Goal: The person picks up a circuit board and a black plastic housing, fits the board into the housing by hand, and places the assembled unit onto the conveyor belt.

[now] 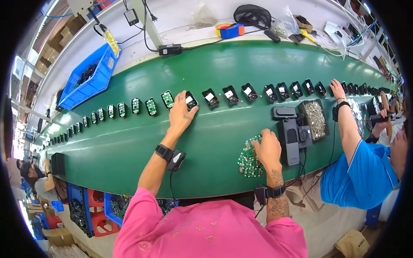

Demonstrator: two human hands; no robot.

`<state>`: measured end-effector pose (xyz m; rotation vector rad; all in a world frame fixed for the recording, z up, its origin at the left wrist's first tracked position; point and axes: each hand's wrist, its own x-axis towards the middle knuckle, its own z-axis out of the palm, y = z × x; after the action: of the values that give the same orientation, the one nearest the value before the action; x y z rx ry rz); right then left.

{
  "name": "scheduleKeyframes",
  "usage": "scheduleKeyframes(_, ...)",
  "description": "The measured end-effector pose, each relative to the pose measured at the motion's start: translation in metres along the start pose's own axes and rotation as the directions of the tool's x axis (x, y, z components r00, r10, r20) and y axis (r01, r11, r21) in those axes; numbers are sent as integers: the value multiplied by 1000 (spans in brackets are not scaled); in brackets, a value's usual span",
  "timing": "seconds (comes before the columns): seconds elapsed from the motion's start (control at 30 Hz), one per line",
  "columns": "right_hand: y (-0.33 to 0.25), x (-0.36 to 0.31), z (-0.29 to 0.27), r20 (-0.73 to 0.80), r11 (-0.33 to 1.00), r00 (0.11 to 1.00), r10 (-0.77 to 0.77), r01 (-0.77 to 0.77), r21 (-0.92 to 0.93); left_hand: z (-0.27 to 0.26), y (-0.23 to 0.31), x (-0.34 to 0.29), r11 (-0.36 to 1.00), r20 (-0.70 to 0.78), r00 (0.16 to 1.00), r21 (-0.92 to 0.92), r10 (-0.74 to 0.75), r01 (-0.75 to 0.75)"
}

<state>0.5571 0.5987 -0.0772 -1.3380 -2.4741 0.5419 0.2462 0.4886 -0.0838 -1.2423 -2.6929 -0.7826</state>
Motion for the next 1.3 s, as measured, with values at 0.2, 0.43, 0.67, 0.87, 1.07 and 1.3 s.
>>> scheduleKeyframes(0.2,7,15,-6,90,982,996,-21,4,187,-29,25,-27,971,-52,997,-230,52,-63)
scheduleKeyframes(0.43,-46,4,-56,425,475,829,-364,-227,850,-53,45,-101,783,118,993,-619,21,57)
scheduleKeyframes(0.67,-119,-1,-56,667,792,433,-606,400,460,-82,59,-101,794,311,730,-215,608,-569)
scheduleKeyframes(0.87,-101,-12,-52,436,668,566,-700,300,681,-79,58,-101,736,270,763,-571,588,-365)
scheduleKeyframes(1.07,-90,-35,-39,299,410,800,-519,-74,909,-66,54,-130,412,329,867,-897,373,163)
scheduleKeyframes(1.3,-93,-42,-41,357,156,881,-312,-323,933,-52,53,-146,352,282,958,-903,57,245)
